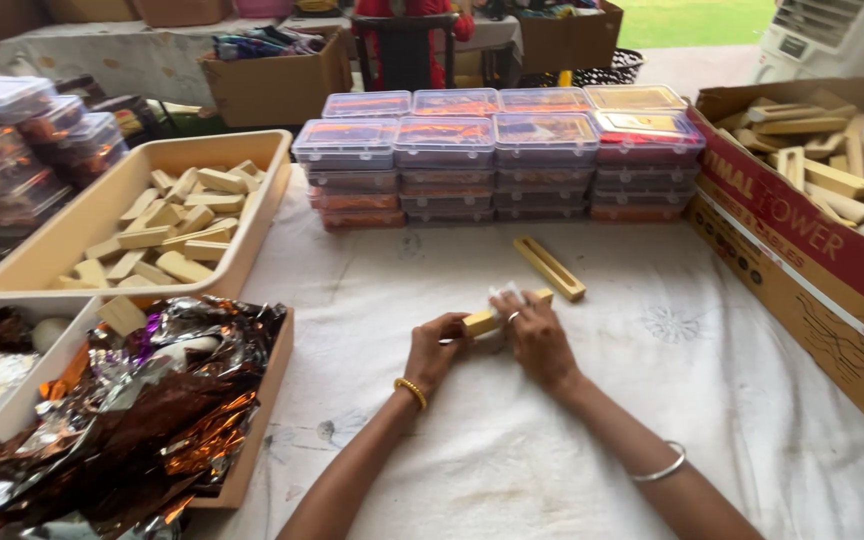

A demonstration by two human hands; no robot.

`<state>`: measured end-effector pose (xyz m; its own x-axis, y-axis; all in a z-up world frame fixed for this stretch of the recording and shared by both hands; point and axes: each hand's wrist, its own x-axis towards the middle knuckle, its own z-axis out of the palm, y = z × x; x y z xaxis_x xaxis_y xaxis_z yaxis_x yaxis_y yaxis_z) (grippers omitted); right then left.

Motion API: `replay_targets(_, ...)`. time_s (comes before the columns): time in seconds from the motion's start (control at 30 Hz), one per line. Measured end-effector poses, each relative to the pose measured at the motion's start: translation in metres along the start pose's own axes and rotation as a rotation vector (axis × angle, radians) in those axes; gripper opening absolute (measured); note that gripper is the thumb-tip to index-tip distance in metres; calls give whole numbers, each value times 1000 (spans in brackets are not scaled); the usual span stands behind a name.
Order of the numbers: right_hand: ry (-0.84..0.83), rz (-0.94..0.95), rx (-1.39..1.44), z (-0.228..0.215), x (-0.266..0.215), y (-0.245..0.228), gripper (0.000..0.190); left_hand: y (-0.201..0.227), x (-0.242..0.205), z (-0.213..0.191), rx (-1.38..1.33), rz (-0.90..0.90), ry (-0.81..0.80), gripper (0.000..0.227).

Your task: The person wraps a small wooden block in copper foil, places it in a plastic container, and stacks the container. Then the person picks up another wooden block and wipes it with a white cloth.

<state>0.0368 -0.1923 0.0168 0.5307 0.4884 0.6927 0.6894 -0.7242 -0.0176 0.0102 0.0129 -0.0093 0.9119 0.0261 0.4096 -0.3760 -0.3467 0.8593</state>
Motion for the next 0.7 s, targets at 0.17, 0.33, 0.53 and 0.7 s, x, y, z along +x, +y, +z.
replay_targets(0.17, -51, -142, 57, -23, 13, -34, 51, -7, 2, 1, -32, -13, -25, 36)
replay_targets(0.33, -27, -250, 14, -14, 5, 25, 42, 5, 4, 2, 37, -43, -50, 33)
replay_targets(0.53, -73, 118, 7, -15, -3, 52, 33, 8, 3, 2, 22, -65, -84, 33)
replay_targets(0.7, 51, -33, 53, -13, 6, 3, 33, -2, 6, 3, 12, -26, -100, 34)
